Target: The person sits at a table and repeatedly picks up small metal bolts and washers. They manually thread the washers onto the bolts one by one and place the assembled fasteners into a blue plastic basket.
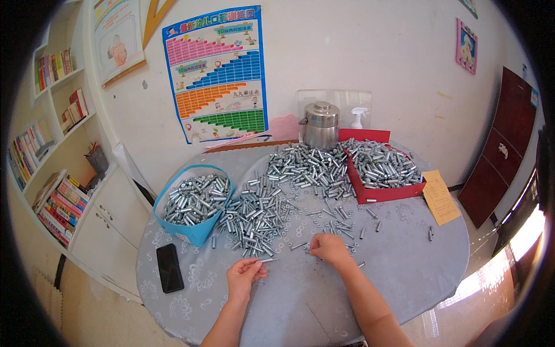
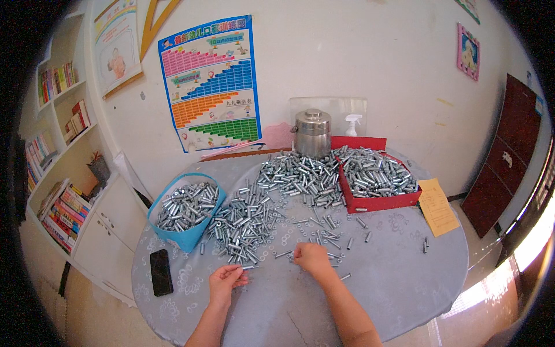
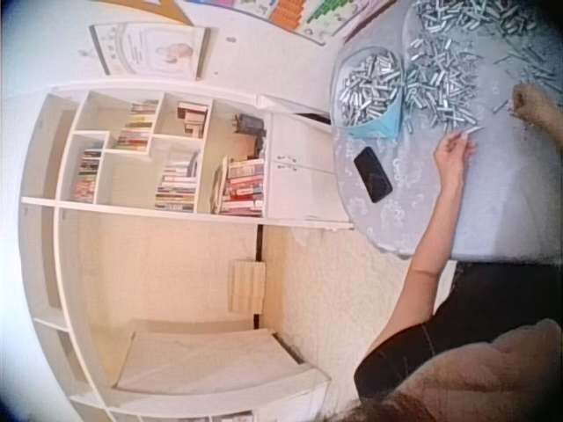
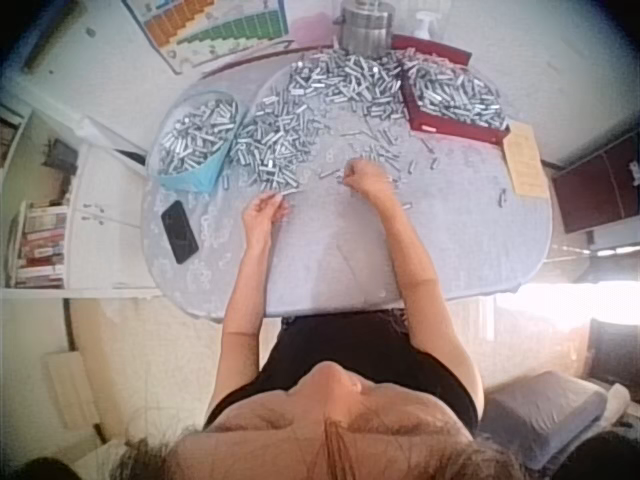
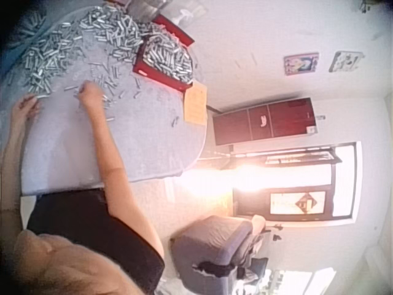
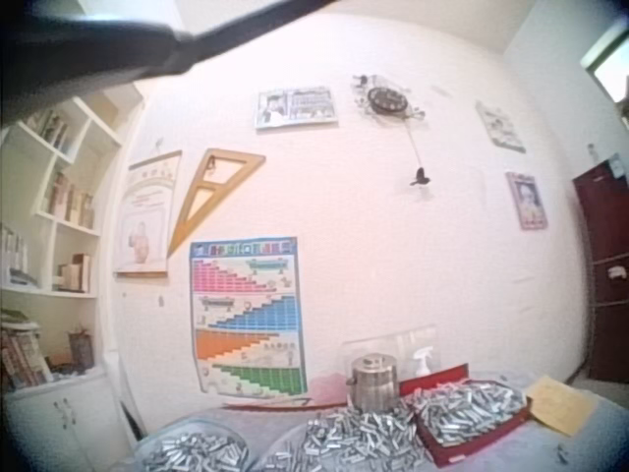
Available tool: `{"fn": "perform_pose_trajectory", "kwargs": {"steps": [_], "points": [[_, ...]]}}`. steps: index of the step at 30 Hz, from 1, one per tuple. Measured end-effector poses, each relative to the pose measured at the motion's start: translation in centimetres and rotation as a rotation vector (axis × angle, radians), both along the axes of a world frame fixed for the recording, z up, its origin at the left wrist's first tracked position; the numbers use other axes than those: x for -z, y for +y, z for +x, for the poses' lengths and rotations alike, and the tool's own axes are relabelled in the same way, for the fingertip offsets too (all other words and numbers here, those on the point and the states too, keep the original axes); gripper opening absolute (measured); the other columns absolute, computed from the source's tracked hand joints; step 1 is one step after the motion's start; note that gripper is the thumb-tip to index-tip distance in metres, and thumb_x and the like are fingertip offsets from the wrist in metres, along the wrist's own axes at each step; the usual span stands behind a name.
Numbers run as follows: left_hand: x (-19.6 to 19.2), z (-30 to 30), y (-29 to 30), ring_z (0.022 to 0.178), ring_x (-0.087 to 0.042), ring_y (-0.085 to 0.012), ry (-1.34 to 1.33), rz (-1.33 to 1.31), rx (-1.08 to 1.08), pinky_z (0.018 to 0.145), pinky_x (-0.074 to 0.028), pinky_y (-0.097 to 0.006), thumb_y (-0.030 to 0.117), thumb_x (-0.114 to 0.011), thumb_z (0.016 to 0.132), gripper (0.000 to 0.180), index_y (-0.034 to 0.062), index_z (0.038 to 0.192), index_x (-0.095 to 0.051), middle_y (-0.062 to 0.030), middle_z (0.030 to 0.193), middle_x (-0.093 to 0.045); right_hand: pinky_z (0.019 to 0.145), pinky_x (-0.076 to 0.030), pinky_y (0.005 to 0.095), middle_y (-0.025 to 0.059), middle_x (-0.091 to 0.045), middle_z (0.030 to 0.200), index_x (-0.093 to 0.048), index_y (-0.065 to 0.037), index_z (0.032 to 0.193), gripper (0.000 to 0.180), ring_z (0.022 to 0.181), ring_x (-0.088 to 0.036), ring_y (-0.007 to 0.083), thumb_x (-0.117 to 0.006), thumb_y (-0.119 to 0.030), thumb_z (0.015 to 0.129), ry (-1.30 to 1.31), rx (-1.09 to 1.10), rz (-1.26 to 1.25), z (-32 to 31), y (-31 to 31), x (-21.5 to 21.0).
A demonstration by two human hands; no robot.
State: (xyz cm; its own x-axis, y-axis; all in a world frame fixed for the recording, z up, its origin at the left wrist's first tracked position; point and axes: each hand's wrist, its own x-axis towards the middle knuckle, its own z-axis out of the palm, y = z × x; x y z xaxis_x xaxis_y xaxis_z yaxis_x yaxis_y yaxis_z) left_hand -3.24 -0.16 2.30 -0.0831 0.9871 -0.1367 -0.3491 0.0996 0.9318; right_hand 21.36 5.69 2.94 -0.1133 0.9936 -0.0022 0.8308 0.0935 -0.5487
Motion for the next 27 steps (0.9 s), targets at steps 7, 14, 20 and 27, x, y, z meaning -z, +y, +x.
{"fn": "perform_pose_trajectory", "kwargs": {"steps": [7,14,20,27], "points": [[0.0,-0.1,0.1,0.065,-0.062,-0.02,-0.07,-0.027,0.016,0.059,-0.053,-0.027,0.003,-0.058,0.079,0.016,-0.0061,0.092,-0.055,-0.0171,0.082,-0.062,0.062,-0.045,0.0232,0.002,-0.06,0.072,-0.059,-0.004,0.076,0.016,0.068,-0.057,0.0096,-0.071,-0.011,0.068,0.618,-0.128,0.01,-3.2,0.2,1.3],[0.2,-0.3,0.1,0.064,-0.062,-0.019,-0.152,-0.112,0.057,0.059,-0.053,-0.026,0.005,-0.058,0.08,0.017,-0.0059,0.092,-0.055,-0.0172,0.083,-0.062,0.07,-0.046,0.0212,0.0021,-0.061,0.082,-0.057,-0.003,0.087,0.017,0.076,-0.057,0.0085,-0.067,-0.006,0.074,1.181,-0.225,-0.303,-5.9,-1.2,1.1],[1.0,-0.6,0.2,0.062,-0.061,-0.018,-0.269,-0.147,0.118,0.06,-0.053,-0.027,0.007,-0.058,0.08,0.015,-0.0035,0.09,-0.056,-0.0163,0.083,-0.062,0.071,-0.046,0.0206,0.0029,-0.062,0.084,-0.06,-0.002,0.087,0.016,0.078,-0.057,0.0083,-0.067,-0.007,0.074,1.213,-0.172,-0.286,-6.1,-1.5,1.1],[1.4,-0.7,0.4,0.065,-0.061,-0.0179,-0.335,-0.206,0.118,0.059,-0.053,-0.026,0.008,-0.057,0.081,0.016,-0.0036,0.092,-0.055,-0.0161,0.085,-0.061,0.067,-0.043,0.0196,0.0008,-0.062,0.082,-0.064,-0.004,0.091,0.017,0.074,-0.054,0.0059,-0.065,-0.013,0.077,0.978,-0.2,-0.107,-7.0,-2.3,0.4]]}}
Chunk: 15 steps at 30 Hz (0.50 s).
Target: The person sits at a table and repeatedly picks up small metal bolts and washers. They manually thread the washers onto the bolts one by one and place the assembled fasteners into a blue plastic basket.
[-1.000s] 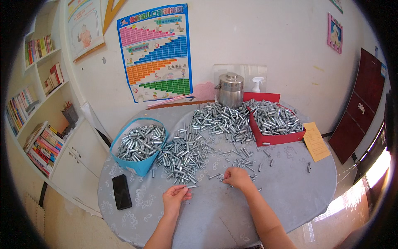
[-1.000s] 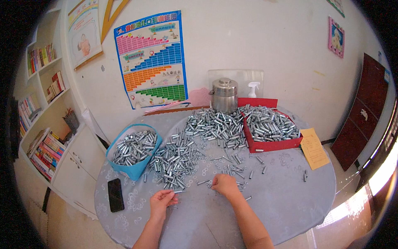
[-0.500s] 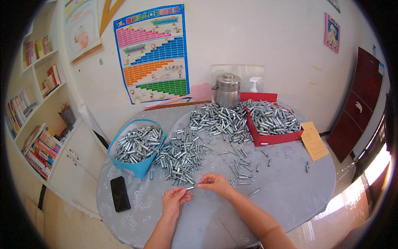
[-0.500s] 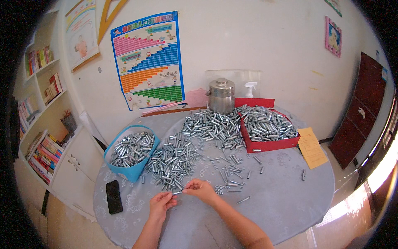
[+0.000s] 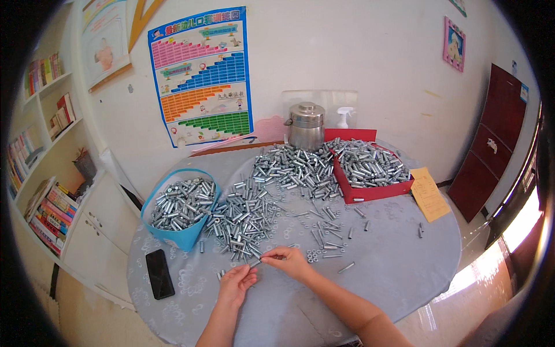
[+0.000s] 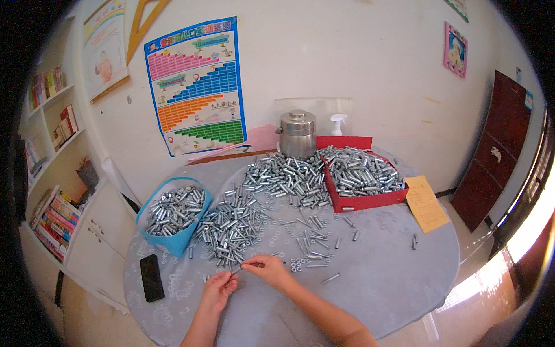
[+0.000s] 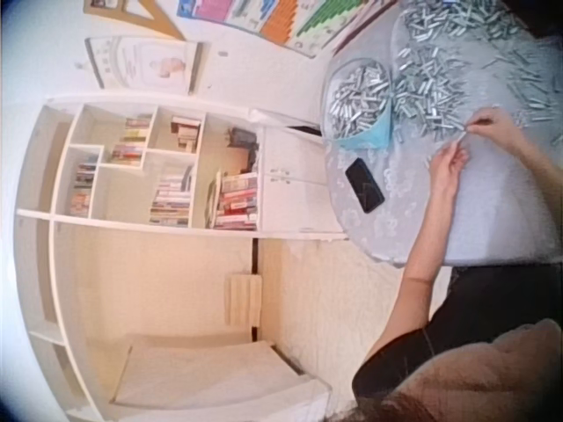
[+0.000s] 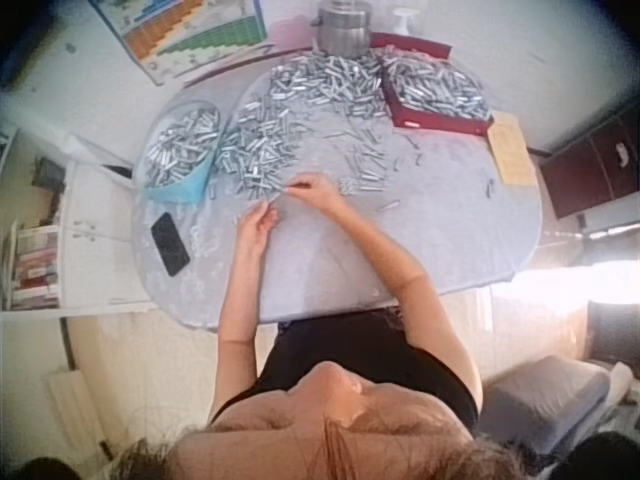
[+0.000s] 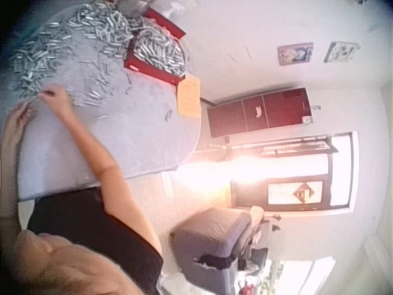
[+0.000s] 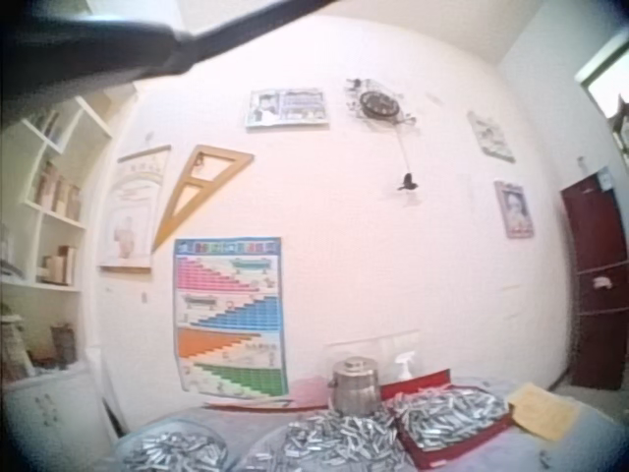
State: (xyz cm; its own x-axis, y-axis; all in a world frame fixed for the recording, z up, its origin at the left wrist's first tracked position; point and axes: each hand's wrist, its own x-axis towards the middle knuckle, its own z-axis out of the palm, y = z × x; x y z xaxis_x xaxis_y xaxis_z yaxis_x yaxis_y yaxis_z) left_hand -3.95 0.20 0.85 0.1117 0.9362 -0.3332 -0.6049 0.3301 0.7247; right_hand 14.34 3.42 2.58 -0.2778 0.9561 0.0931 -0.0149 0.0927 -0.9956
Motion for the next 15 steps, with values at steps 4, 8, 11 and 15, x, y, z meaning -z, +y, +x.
{"fn": "perform_pose_trajectory", "kwargs": {"steps": [4,8,11,15], "points": [[-1.0,0.2,-0.3,0.065,-0.061,-0.0181,0.055,-0.01,0.023,0.058,-0.053,-0.026,0.008,-0.057,0.08,0.017,-0.0036,0.092,-0.054,-0.0166,0.087,-0.061,0.065,-0.042,0.0201,0.0005,-0.06,0.081,-0.064,-0.006,0.093,0.018,0.071,-0.051,0.0054,-0.063,-0.016,0.078,-0.11,0.016,0.058,-0.2,-0.3,-0.3],[-0.8,0.1,-0.2,0.068,-0.062,-0.0208,0.116,0.023,0.047,0.061,-0.054,-0.028,0.007,-0.058,0.079,0.018,-0.0044,0.093,-0.055,-0.0188,0.088,-0.061,0.067,-0.041,0.0208,0.0013,-0.059,0.086,-0.063,-0.008,0.096,0.02,0.073,-0.051,0.0063,-0.062,-0.018,0.079,-0.125,-0.003,0.104,-0.1,0.0,0.4],[-0.7,0.0,-0.2,0.067,-0.062,-0.0208,0.129,0.054,0.003,0.059,-0.054,-0.028,0.006,-0.058,0.079,0.018,-0.0045,0.094,-0.055,-0.0193,0.088,-0.061,0.071,-0.042,0.0246,0.006,-0.06,0.092,-0.062,-0.008,0.099,0.024,0.081,-0.054,0.0126,-0.061,-0.021,0.079,-0.212,0.044,0.147,0.2,0.3,0.0],[-1.0,-0.2,0.0,0.063,-0.062,-0.0197,0.125,0.055,-0.063,0.058,-0.054,-0.027,0.005,-0.058,0.079,0.018,-0.0041,0.093,-0.054,-0.0198,0.088,-0.061,0.083,-0.04,0.0341,0.0145,-0.056,0.105,-0.058,-0.009,0.104,0.032,0.1,-0.051,0.0261,-0.06,-0.027,0.077,-0.544,0.241,0.405,3.2,2.0,0.7]]}}
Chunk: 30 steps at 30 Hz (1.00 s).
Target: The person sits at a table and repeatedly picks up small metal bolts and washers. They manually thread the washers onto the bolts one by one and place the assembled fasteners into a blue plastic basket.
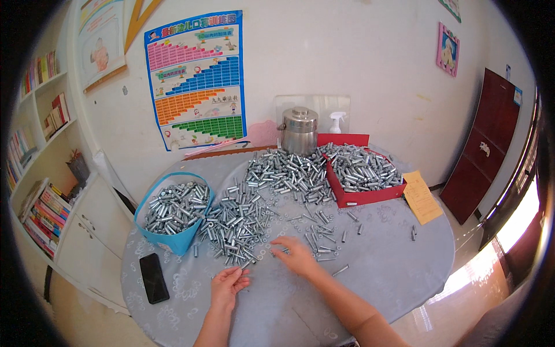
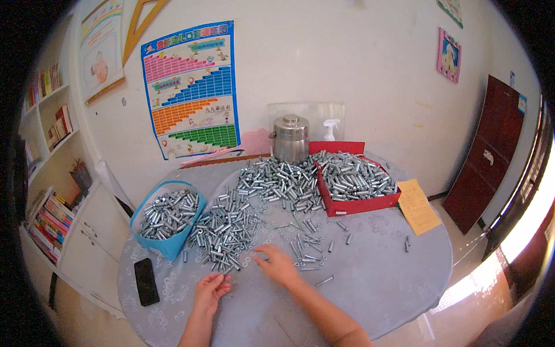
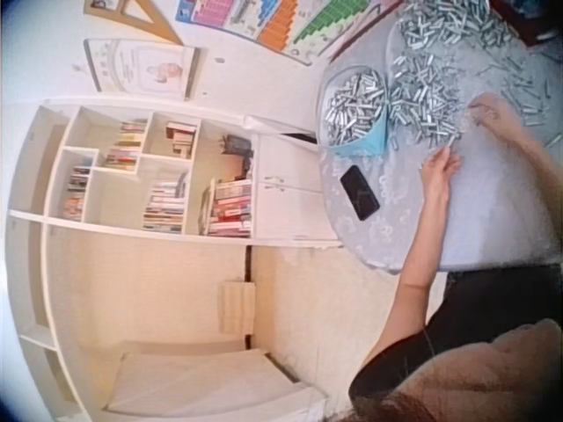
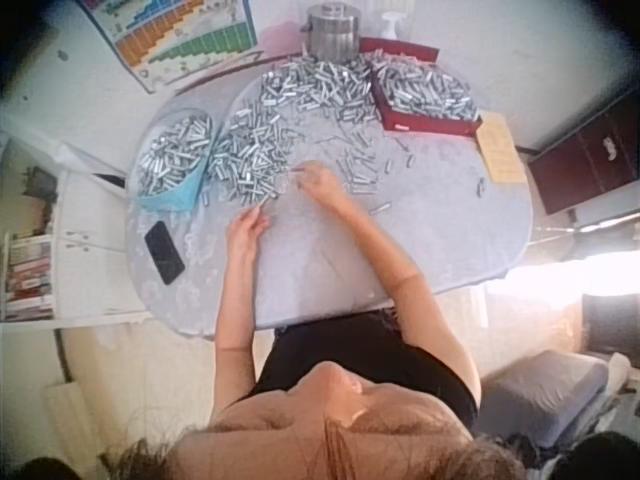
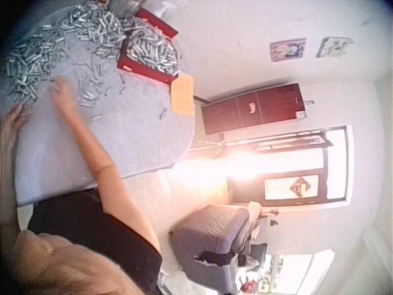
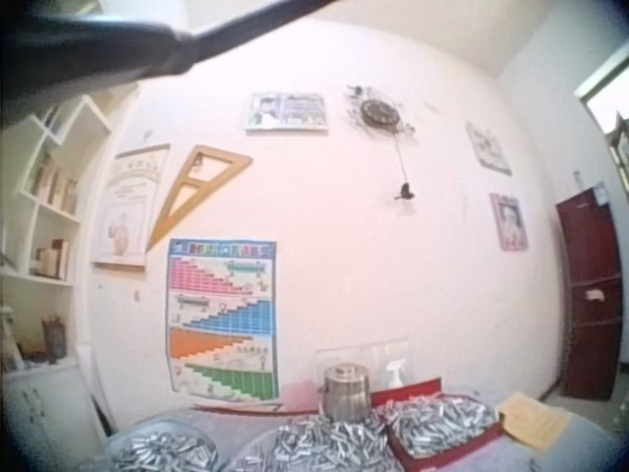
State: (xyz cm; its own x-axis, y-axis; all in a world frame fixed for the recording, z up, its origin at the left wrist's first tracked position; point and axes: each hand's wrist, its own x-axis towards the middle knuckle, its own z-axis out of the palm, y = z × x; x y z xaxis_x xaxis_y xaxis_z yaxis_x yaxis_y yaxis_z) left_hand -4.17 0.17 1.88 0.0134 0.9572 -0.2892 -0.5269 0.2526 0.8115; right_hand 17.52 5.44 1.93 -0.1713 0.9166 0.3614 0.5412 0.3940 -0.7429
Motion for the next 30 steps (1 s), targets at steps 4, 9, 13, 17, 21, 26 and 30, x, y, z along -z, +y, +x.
{"fn": "perform_pose_trajectory", "kwargs": {"steps": [4,9,13,17,21,26,30], "points": [[-0.2,-0.1,0.1,0.061,-0.061,-0.0182,-0.016,-0.001,-0.011,0.056,-0.054,-0.026,0.004,-0.059,0.078,0.017,-0.0037,0.093,-0.054,-0.0198,0.087,-0.061,0.095,-0.029,0.0425,0.0197,-0.044,0.121,-0.048,-0.008,0.118,0.049,0.115,-0.039,0.033,-0.058,-0.034,0.077,-0.565,0.238,0.157,4.2,1.6,1.1],[-0.4,0.0,0.0,0.061,-0.061,-0.0164,-0.014,-0.002,-0.004,0.055,-0.053,-0.026,0.004,-0.059,0.078,0.016,-0.0036,0.092,-0.055,-0.0197,0.087,-0.061,0.101,-0.018,0.0454,0.0221,-0.025,0.134,-0.033,-0.004,0.128,0.068,0.125,-0.023,0.0354,-0.048,-0.049,0.079,-0.775,0.271,-0.041,6.4,0.9,1.6],[-0.4,-0.1,0.0,0.06,-0.06,-0.0155,-0.014,-0.007,-0.002,0.055,-0.053,-0.026,0.005,-0.059,0.078,0.016,-0.0036,0.092,-0.055,-0.0196,0.087,-0.061,0.102,-0.016,0.0445,0.0215,-0.019,0.138,-0.03,-0.001,0.129,0.071,0.128,-0.018,0.0349,-0.041,-0.053,0.082,-0.852,0.114,-0.11,6.5,-0.1,1.4],[-0.6,-0.1,-0.1,0.06,-0.06,-0.0152,-0.014,-0.004,0.008,0.055,-0.053,-0.026,0.005,-0.059,0.079,0.016,-0.0035,0.092,-0.055,-0.0192,0.087,-0.062,0.102,-0.017,0.0449,0.0202,-0.023,0.137,-0.03,0.0,0.129,0.069,0.128,-0.019,0.0348,-0.039,-0.052,0.084,-0.802,-0.02,-0.057,6.1,-1.4,1.6],[-0.6,-0.1,0.0,0.059,-0.06,-0.0152,-0.008,-0.003,0.011,0.055,-0.053,-0.026,0.005,-0.059,0.078,0.017,-0.0034,0.092,-0.054,-0.0196,0.087,-0.062,0.102,-0.018,0.0455,0.0182,-0.025,0.136,-0.03,-0.001,0.129,0.068,0.128,-0.02,0.033,-0.039,-0.051,0.084,-0.774,-0.072,-0.007,5.7,-2.1,1.2],[-0.4,-0.3,0.0,0.059,-0.06,-0.0153,-0.022,0.003,0.012,0.055,-0.053,-0.027,0.005,-0.059,0.078,0.018,-0.0035,0.093,-0.054,-0.0202,0.087,-0.062,0.102,-0.018,0.0457,0.0158,-0.028,0.136,-0.032,-0.002,0.129,0.065,0.127,-0.022,0.032,-0.04,-0.049,0.084,-0.742,-0.102,0.025,5.2,-2.2,1.2],[-0.6,-0.4,-0.1,0.059,-0.06,-0.0153,-0.009,0.0,0.003,0.055,-0.053,-0.027,0.005,-0.059,0.078,0.018,-0.0035,0.093,-0.053,-0.0198,0.087,-0.062,0.101,-0.019,0.0461,0.0156,-0.029,0.135,-0.035,-0.003,0.127,0.06,0.126,-0.023,0.0317,-0.043,-0.045,0.085,-0.712,-0.056,0.02,4.8,-1.5,0.8]]}}
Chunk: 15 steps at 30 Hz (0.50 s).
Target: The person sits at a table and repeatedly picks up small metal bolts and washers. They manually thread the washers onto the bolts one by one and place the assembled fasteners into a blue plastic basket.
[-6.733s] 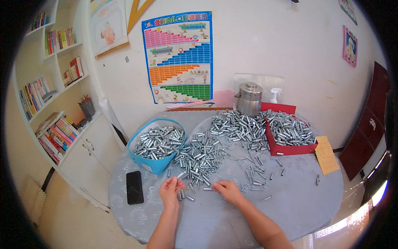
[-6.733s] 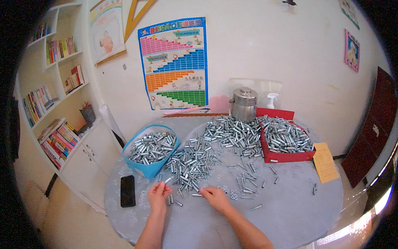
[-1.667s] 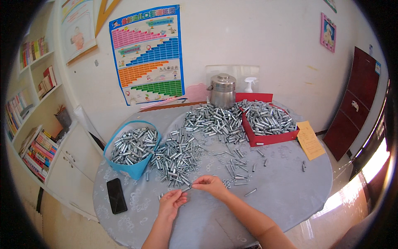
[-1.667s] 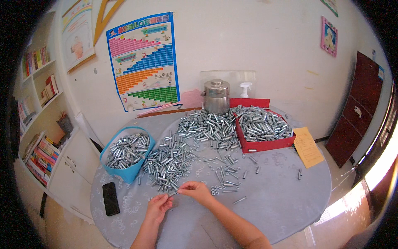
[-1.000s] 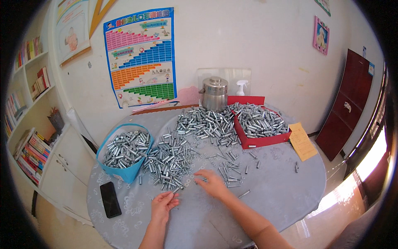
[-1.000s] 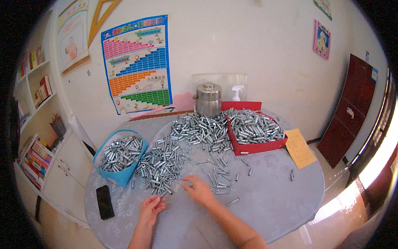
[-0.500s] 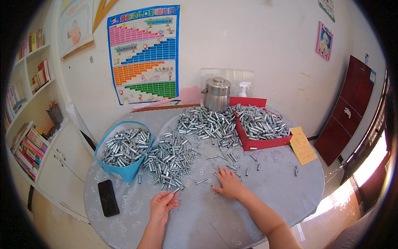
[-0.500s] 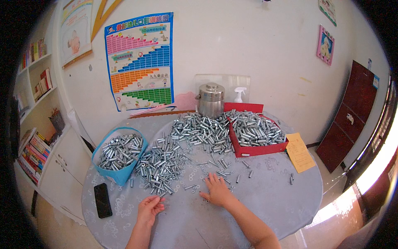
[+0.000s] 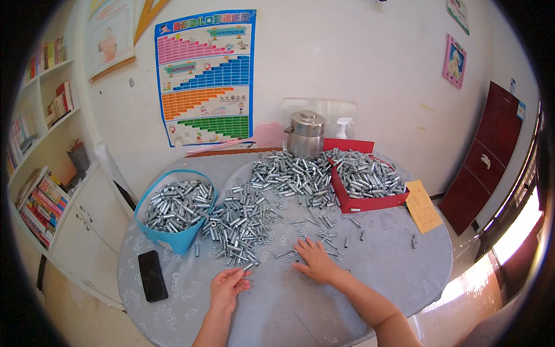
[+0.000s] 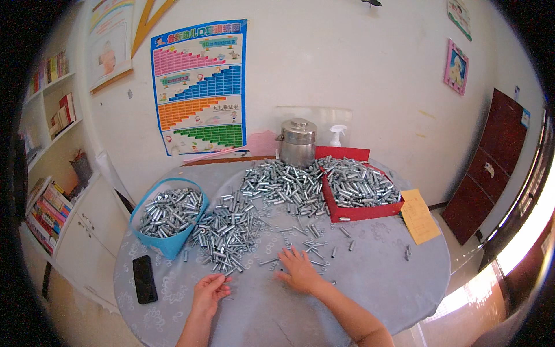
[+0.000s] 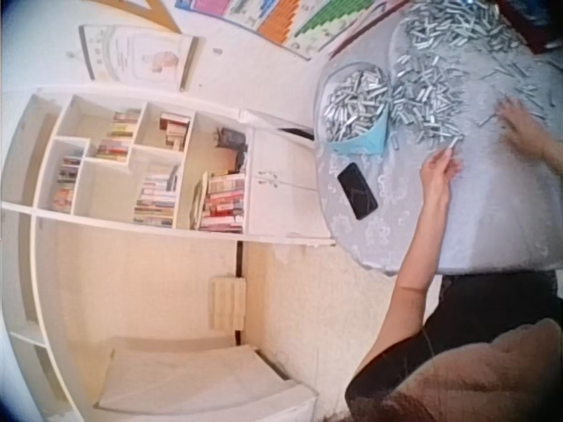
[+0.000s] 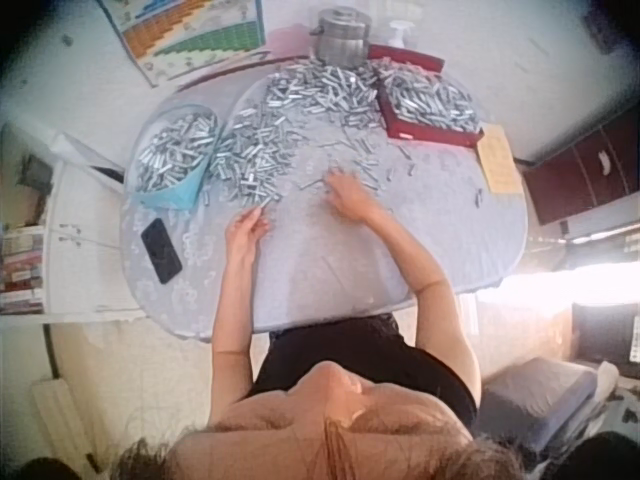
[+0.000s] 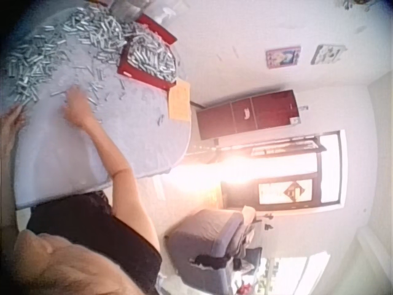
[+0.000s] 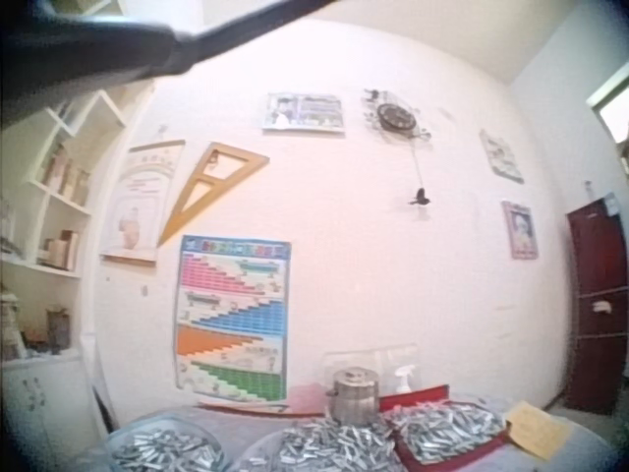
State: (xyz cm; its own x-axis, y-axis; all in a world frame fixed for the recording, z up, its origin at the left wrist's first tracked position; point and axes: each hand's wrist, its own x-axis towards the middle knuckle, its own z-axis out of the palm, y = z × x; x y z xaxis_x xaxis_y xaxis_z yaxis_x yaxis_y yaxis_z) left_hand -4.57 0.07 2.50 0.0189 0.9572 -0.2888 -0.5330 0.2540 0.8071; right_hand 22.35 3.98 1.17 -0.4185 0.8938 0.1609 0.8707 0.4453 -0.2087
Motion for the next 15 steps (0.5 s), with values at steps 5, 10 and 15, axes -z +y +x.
{"fn": "perform_pose_trajectory", "kwargs": {"steps": [5,10,15], "points": [[-0.1,0.0,-0.1,0.06,-0.06,-0.0153,0.007,-0.011,-0.005,0.055,-0.053,-0.027,0.005,-0.059,0.078,0.017,-0.0037,0.092,-0.053,-0.0193,0.088,-0.061,0.098,-0.025,0.0439,0.0165,-0.036,0.129,-0.041,-0.004,0.122,0.05,0.122,-0.031,0.0315,-0.05,-0.032,0.082,0.054,-0.018,0.09,-0.6,4.0,-0.2],[0.4,0.0,0.1,0.061,-0.06,-0.0153,-0.004,0.001,-0.005,0.055,-0.053,-0.028,0.005,-0.059,0.078,0.017,-0.0038,0.092,-0.053,-0.0185,0.087,-0.062,0.086,-0.039,0.0381,0.0146,-0.055,0.105,-0.056,-0.004,0.105,0.034,0.099,-0.049,0.0334,-0.059,-0.015,0.073,0.294,-0.041,0.179,-1.4,9.8,1.0],[-0.1,-0.1,0.0,0.061,-0.06,-0.0156,0.002,-0.015,-0.001,0.055,-0.053,-0.028,0.004,-0.059,0.078,0.017,-0.0038,0.092,-0.053,-0.0186,0.087,-0.062,0.074,-0.043,0.0372,0.0105,-0.058,0.084,-0.064,-0.007,0.088,0.019,0.083,-0.052,0.0285,-0.061,-0.013,0.07,0.235,0.091,0.281,-3.0,11.7,0.5]]}}
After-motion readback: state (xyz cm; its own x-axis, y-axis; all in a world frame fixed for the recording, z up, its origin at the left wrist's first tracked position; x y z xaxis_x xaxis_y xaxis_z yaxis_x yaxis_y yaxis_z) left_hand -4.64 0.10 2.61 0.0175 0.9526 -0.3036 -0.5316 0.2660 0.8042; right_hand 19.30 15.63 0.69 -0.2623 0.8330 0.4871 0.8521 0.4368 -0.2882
